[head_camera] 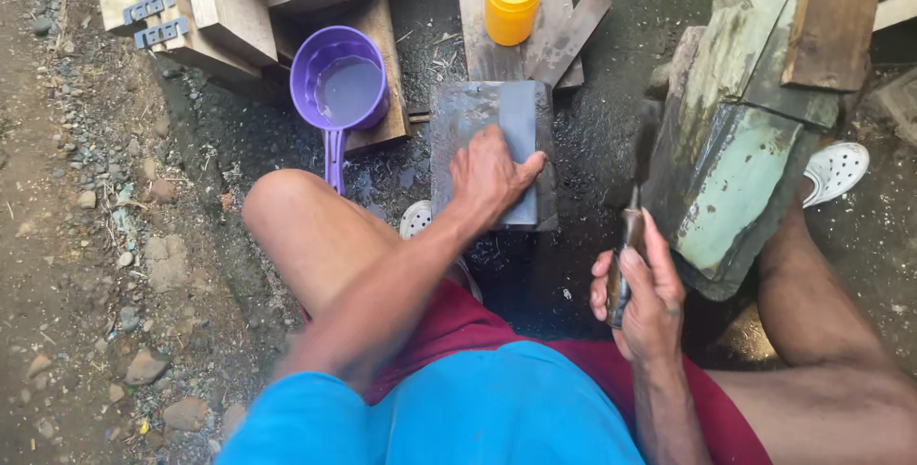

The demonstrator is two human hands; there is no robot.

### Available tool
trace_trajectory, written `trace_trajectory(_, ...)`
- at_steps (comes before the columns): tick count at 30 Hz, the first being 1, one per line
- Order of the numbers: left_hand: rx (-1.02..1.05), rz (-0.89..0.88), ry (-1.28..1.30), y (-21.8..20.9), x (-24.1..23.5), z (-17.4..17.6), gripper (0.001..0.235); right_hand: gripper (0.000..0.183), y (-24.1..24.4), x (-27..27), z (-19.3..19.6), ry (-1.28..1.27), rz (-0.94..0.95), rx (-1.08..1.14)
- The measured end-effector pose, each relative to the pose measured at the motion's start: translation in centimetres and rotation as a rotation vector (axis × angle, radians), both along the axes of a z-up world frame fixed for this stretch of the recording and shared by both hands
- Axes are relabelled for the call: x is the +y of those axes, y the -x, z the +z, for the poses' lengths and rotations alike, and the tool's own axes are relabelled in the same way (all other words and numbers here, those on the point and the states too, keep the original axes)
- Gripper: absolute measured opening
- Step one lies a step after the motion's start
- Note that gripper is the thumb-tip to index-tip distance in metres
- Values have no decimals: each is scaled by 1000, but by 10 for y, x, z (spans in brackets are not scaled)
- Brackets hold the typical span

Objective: The person sits on the ground and sharpens a small chisel and a larger chisel on a wet sharpening stone. They repeatedly rub the blades against the stone, occasionally dipping the tools in water from a purple ladle to lubricate the surface.

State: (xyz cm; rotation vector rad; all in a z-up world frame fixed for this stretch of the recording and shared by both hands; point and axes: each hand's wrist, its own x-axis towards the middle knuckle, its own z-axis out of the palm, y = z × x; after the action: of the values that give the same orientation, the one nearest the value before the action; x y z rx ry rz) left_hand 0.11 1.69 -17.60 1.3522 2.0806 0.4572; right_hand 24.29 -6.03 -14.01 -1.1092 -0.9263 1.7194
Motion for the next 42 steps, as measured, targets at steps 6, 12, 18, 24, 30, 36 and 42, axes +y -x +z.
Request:
trace_trajectory(6,10,176,-87,-38,9,-47,65,61,18,-5,-6,71,51,-284)
trace_trajectory(12,48,131,-281,-36,-18,-58,53,56,24,-3,-30,235,129,-487)
trace_trajectory(18,396,-559,-479,-33,-61,-78,63,53,34,-9,-30,336,232,-686)
trace_trajectory(24,534,-595,-427,6,14,-93,60,52,83,68,-46,158,297,-570)
trace_trajectory(30,361,-690,-448,-25,-81,-79,62,51,34,-28,-29,213,263,-604)
trace_trajectory(36,491,-543,-441,25,28,-110,63,51,94,71,-49,237,270,-599)
trace_trajectory(42,421,-680,-424,-26,-63,-95,66,52,47,-9,-17,308,242,-709)
